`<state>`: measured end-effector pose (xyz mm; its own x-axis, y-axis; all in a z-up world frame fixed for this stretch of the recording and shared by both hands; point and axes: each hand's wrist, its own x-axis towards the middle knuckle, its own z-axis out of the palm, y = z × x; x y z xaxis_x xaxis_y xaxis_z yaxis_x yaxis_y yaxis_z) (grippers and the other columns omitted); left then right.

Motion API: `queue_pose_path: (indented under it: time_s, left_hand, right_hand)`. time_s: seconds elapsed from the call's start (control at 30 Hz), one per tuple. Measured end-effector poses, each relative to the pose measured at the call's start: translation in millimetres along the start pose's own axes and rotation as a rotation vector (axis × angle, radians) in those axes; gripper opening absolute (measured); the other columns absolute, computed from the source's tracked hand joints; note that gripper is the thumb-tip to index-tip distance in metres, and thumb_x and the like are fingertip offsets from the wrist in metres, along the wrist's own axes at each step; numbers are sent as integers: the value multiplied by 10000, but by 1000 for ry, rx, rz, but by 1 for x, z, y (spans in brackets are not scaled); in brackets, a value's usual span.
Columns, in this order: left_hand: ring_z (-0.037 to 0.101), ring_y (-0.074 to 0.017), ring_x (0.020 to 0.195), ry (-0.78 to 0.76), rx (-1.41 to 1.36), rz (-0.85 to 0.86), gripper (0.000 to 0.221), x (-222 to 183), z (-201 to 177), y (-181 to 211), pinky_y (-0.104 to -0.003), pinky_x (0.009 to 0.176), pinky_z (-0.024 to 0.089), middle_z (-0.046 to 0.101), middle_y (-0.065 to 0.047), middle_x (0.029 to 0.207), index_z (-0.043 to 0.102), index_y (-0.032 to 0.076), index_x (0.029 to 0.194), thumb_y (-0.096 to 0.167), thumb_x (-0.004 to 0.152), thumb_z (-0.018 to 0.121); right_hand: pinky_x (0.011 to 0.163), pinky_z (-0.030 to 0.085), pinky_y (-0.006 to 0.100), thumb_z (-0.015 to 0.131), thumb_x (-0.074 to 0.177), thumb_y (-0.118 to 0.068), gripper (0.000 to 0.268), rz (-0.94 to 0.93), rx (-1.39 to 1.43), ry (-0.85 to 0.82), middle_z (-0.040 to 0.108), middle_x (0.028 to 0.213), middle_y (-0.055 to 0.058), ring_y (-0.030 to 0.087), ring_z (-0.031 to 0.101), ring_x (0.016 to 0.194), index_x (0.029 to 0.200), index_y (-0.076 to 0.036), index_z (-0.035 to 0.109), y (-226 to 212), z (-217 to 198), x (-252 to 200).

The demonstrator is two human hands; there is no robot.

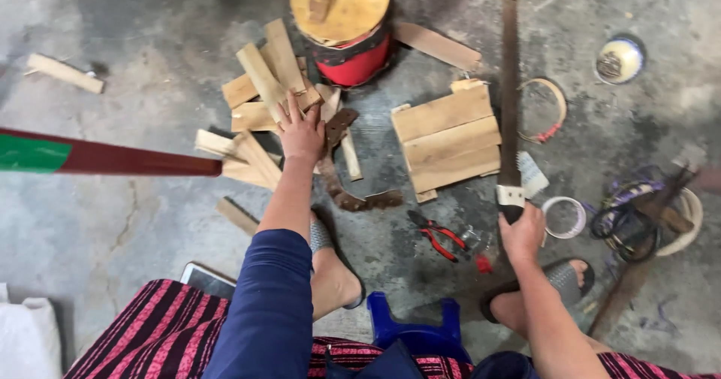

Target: The person is using a hand saw to cut thin wooden slats into smaller pieces while sitting on the floor of a workshop.

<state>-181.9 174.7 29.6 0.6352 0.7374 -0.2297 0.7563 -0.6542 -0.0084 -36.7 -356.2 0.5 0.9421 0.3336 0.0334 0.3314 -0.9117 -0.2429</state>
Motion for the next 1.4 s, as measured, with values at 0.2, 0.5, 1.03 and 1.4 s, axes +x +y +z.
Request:
queue_pose_path:
  time_s: [0.2, 0.5, 1.03, 1.4]
  left_hand:
    - [297, -508, 1494, 169, -55, 3, 544, 5, 45, -61, -587, 1205, 387, 120, -205, 1700, 439, 318, 1549, 355, 1032, 606]
    - [642, -407, 1243, 308, -580, -428, 699, 5, 63, -104, -492, 1016, 569, 427, -163, 1503, 208, 241, 1651, 331, 1026, 508]
    - [5, -389, 1612, -182, 99, -13, 896, -18, 4, -55, -630, 1263, 125, 47, -140, 1755, 180, 379, 1679, 223, 961, 694]
    - [264, -380, 1542, 281, -180, -212, 639, -15, -2, -73, -533, 1236, 336, 293, -114, 1665, 477, 317, 1569, 406, 989, 731]
  right_hand:
    - [872, 532, 510, 911, 746, -234, 536, -1, -18, -20, 627, 1000, 222, 443, 649, 969, 1132, 32, 651, 2, -1, 1]
    - [885, 531, 520, 904, 753, -245, 534, -13, -28, -8, 629, 993, 238, 462, 647, 983, 1136, 33, 656, 11, 8, -1]
    - [887, 517, 543, 873, 821, -227, 490, 14, -81, -79, 620, 1025, 273, 474, 628, 1011, 1127, 72, 635, -3, -8, 3]
    - [868, 517, 540, 868, 852, -222, 466, 13, -94, -89, 606, 1026, 254, 462, 625, 1012, 1128, 69, 628, -9, -12, 5]
